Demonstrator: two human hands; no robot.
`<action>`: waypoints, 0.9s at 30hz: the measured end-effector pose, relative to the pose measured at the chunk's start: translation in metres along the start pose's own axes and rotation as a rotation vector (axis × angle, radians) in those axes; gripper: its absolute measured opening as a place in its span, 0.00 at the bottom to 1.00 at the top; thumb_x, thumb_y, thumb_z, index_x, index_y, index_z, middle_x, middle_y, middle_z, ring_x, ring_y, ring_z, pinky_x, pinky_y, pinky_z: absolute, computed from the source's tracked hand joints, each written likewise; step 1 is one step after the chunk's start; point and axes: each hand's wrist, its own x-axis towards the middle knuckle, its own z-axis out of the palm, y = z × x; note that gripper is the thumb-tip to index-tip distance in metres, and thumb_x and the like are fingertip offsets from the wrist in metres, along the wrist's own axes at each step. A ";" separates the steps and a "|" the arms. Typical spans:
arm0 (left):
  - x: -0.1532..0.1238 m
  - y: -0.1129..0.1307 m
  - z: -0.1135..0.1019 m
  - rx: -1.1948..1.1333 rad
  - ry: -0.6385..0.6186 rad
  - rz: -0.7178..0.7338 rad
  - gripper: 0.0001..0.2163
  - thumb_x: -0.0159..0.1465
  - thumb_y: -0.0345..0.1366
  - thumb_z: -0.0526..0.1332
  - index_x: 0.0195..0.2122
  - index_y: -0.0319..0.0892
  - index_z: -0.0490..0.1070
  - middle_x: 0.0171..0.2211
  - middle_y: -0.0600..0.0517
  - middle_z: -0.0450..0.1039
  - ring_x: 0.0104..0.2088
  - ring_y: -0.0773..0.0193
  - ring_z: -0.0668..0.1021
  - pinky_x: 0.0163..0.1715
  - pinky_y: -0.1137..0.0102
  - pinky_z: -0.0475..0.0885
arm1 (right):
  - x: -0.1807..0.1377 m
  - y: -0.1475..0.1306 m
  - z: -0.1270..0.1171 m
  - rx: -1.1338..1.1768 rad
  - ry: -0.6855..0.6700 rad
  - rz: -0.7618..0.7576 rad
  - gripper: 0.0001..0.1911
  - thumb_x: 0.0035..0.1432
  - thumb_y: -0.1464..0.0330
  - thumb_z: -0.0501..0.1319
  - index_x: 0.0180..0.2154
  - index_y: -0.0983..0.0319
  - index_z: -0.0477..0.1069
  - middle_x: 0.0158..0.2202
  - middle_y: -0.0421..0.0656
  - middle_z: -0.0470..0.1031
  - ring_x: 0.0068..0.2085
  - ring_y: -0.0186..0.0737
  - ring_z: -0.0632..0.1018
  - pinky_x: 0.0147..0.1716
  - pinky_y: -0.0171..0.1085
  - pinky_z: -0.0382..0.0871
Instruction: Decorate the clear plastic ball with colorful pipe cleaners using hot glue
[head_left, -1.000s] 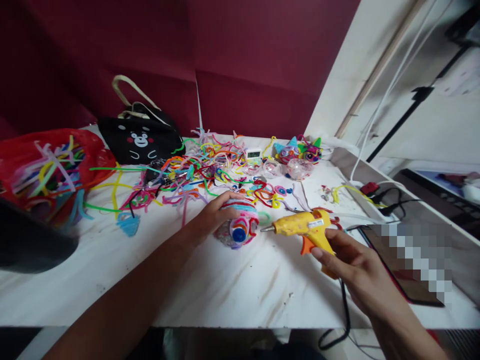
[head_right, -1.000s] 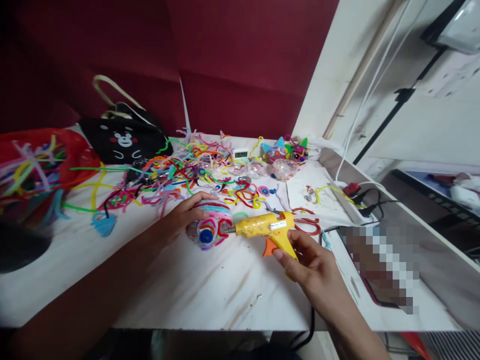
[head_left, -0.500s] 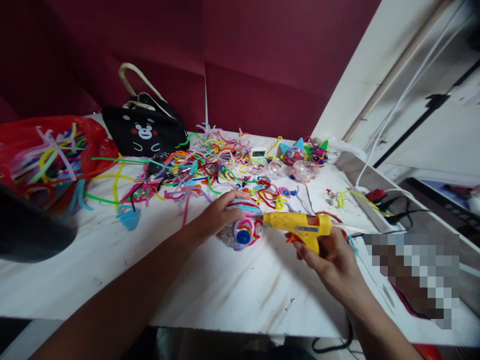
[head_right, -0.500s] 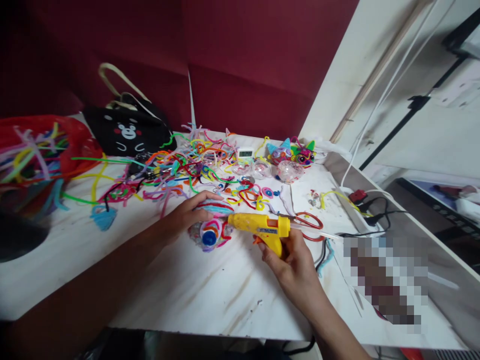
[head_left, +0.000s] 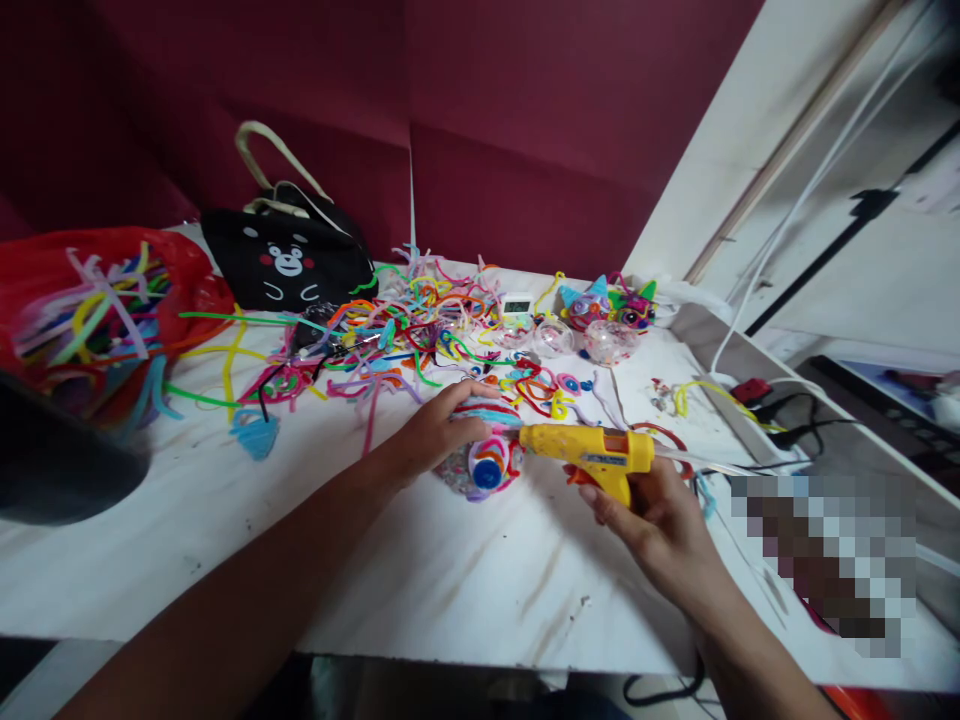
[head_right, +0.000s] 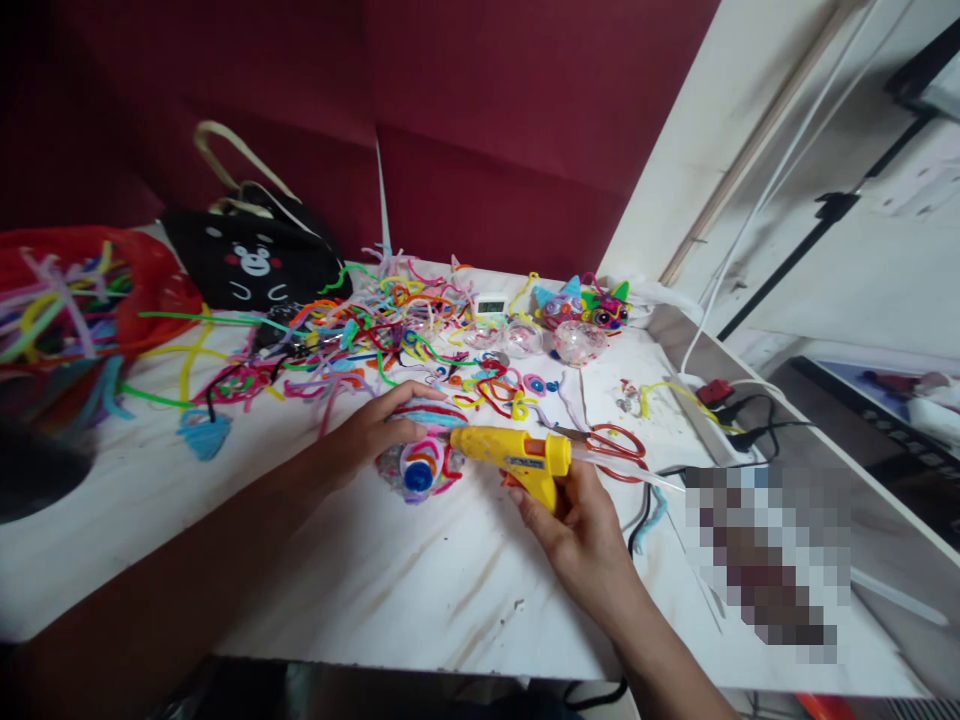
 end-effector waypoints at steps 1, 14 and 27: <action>0.000 0.000 0.000 0.002 0.002 0.002 0.24 0.49 0.42 0.64 0.50 0.43 0.73 0.41 0.49 0.79 0.39 0.51 0.79 0.36 0.65 0.71 | 0.000 0.000 0.000 -0.009 -0.007 0.001 0.22 0.53 0.59 0.72 0.45 0.57 0.67 0.39 0.46 0.83 0.37 0.43 0.83 0.32 0.38 0.78; 0.000 0.000 0.000 0.006 0.006 0.009 0.23 0.50 0.40 0.64 0.50 0.44 0.74 0.41 0.50 0.79 0.40 0.52 0.79 0.35 0.65 0.71 | -0.006 0.002 -0.006 -0.219 -0.066 -0.069 0.17 0.61 0.57 0.66 0.47 0.56 0.65 0.41 0.46 0.81 0.40 0.46 0.82 0.34 0.40 0.77; -0.001 0.001 0.002 -0.001 0.015 0.017 0.23 0.50 0.41 0.64 0.48 0.43 0.73 0.42 0.50 0.78 0.42 0.51 0.78 0.37 0.65 0.71 | -0.011 0.003 -0.008 -0.370 -0.108 -0.100 0.14 0.66 0.58 0.61 0.47 0.57 0.63 0.37 0.45 0.78 0.33 0.43 0.79 0.28 0.38 0.72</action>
